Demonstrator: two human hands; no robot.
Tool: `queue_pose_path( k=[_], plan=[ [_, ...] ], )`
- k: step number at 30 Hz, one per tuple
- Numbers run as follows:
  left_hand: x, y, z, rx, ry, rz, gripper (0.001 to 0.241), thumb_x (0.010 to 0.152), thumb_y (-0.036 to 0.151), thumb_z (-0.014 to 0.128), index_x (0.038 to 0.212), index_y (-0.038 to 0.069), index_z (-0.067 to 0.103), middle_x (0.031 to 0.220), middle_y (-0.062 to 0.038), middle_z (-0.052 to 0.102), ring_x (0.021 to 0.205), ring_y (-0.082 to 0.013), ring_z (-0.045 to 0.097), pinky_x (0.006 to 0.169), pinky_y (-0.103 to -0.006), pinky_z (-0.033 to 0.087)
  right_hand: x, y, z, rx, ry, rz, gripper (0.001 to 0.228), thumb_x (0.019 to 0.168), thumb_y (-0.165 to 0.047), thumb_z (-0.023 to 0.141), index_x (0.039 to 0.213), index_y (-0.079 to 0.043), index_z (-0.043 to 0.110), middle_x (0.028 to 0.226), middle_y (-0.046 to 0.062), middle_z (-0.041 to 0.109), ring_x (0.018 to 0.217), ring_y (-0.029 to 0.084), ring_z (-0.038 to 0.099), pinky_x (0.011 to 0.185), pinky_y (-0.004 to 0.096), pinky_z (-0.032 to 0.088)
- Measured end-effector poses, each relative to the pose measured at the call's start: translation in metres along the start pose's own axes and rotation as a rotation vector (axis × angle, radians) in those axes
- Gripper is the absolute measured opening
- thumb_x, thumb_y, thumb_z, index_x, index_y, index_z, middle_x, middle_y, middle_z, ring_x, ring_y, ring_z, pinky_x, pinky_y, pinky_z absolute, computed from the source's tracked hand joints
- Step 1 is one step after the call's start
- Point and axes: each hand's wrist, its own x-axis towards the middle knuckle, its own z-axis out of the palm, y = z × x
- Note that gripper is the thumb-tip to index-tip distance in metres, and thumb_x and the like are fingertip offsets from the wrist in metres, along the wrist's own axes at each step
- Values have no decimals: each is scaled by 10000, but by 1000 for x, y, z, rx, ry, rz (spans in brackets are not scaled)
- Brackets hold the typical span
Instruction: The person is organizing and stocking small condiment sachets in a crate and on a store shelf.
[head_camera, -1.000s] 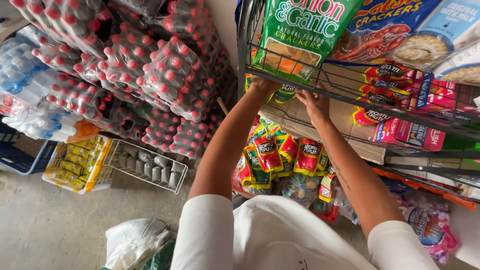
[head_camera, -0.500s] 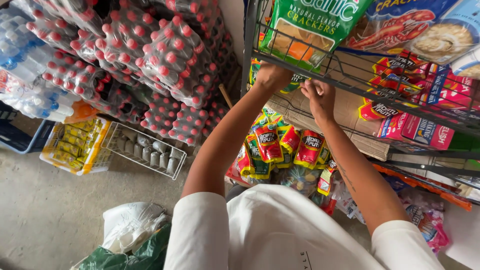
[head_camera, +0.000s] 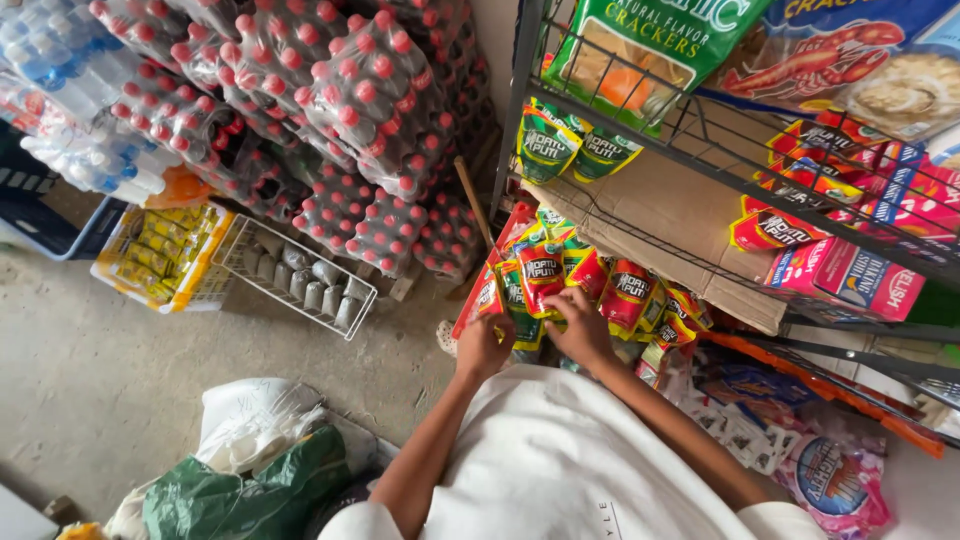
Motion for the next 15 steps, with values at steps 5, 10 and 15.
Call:
queue_pose_path(
  k=[5, 10, 15],
  plan=[
    [-41, -37, 41, 272, -39, -106, 100, 819, 203, 723, 858, 153, 800, 752, -133, 741, 663, -316, 704, 616, -448, 561, -8, 13, 18, -295, 48, -184, 206, 760, -107, 734, 962, -109, 699, 938, 71, 619, 876, 294, 639, 714, 439, 546],
    [-39, -68, 104, -208, -196, -484, 242, 904, 354, 726, 857, 119, 755, 665, -58, 735, 549, -150, 689, 536, -320, 552, -40, 33, -5, -341, 78, -157, 73, 803, -105, 716, 829, -120, 649, 913, 30, 633, 925, 289, 647, 752, 430, 548],
    [-37, -123, 187, -1169, 153, -879, 358, 926, 429, 773, 872, 97, 649, 639, 20, 600, 458, -85, 500, 420, -238, 391, -91, 46, -32, -488, 62, -227, 118, 778, -109, 733, 739, -123, 622, 853, 34, 622, 879, 279, 637, 741, 429, 527]
  ],
)
